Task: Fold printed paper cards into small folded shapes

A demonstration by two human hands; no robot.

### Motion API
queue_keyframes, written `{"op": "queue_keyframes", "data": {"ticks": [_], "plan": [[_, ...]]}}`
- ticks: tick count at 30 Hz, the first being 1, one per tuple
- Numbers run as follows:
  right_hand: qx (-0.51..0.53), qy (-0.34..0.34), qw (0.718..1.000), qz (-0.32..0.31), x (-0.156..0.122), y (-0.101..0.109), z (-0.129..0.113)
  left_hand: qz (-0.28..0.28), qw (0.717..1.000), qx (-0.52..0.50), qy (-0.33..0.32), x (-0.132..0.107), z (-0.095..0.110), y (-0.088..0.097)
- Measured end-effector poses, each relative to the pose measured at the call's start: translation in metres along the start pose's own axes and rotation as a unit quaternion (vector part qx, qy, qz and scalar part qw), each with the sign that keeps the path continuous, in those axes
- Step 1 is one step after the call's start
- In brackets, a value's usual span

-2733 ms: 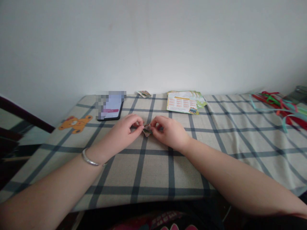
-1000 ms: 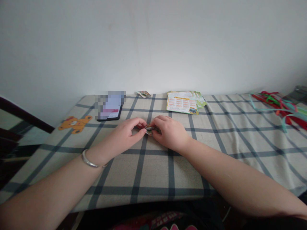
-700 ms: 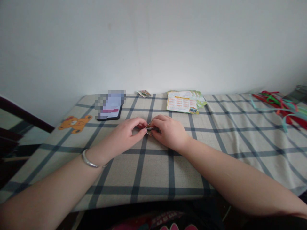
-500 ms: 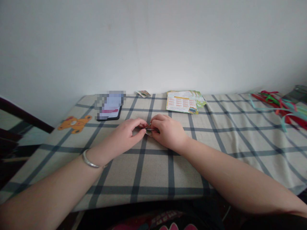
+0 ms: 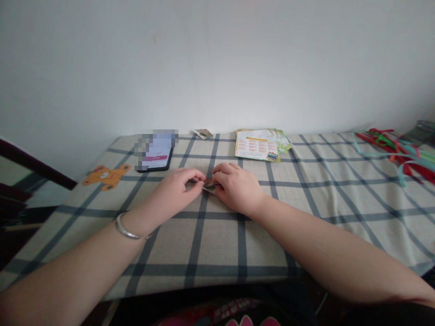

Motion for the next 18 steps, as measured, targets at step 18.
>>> {"op": "queue_keyframes", "data": {"ticks": [18], "plan": [[0.036,-0.021,0.999,-0.027,0.0033,0.0026,-0.0009,-0.027,1.000,0.002,-0.011,-0.0003,0.0002,-0.0026]]}}
Point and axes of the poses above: each hand's wrist, its own x-axis towards the middle knuckle, its own y-axis out of the back of the hand, z = x × y, the point moved 2 cm from there along x, towards the middle knuckle, and after that the axes turned 8 degrees about -y, right-handed, at the moved point
